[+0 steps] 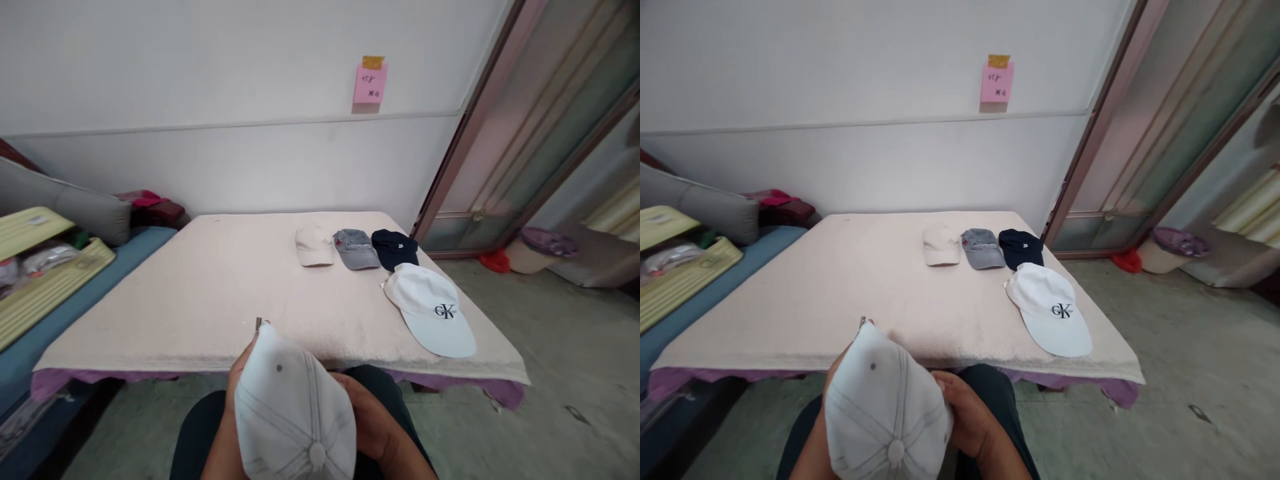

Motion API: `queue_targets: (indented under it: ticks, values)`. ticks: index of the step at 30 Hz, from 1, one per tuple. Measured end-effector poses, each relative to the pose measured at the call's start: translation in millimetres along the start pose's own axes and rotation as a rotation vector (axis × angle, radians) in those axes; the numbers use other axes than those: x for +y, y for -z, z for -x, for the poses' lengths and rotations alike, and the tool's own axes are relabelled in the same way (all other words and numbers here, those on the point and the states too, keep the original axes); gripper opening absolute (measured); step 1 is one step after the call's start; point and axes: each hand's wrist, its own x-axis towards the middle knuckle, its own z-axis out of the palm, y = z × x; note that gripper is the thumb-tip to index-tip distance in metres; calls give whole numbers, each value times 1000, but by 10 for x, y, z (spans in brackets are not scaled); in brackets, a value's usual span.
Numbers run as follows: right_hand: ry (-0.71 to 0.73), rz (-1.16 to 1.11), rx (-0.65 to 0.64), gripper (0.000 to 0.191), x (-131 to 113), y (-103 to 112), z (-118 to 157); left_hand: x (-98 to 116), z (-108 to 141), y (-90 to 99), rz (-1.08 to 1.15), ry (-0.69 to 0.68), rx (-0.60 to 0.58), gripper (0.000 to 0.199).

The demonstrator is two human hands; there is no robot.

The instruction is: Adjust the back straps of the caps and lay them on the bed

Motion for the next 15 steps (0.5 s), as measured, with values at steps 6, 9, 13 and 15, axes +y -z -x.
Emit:
queue_targets:
  ticks: [6,9,13,15]
  values:
    - [249,-95,204,37,-232,-87,-159,-48,141,4,119,199,-200,26]
    - [359,-85,275,41,-369,-82,-234,-185,150,134,172,181,-302,31]
    - [452,-147,347,45,-496,-87,-329,-565,96,433,238,196,-390,34]
    - [476,-185,357,46,-547,-114,-374,-816,60,638,250,183,-396,31]
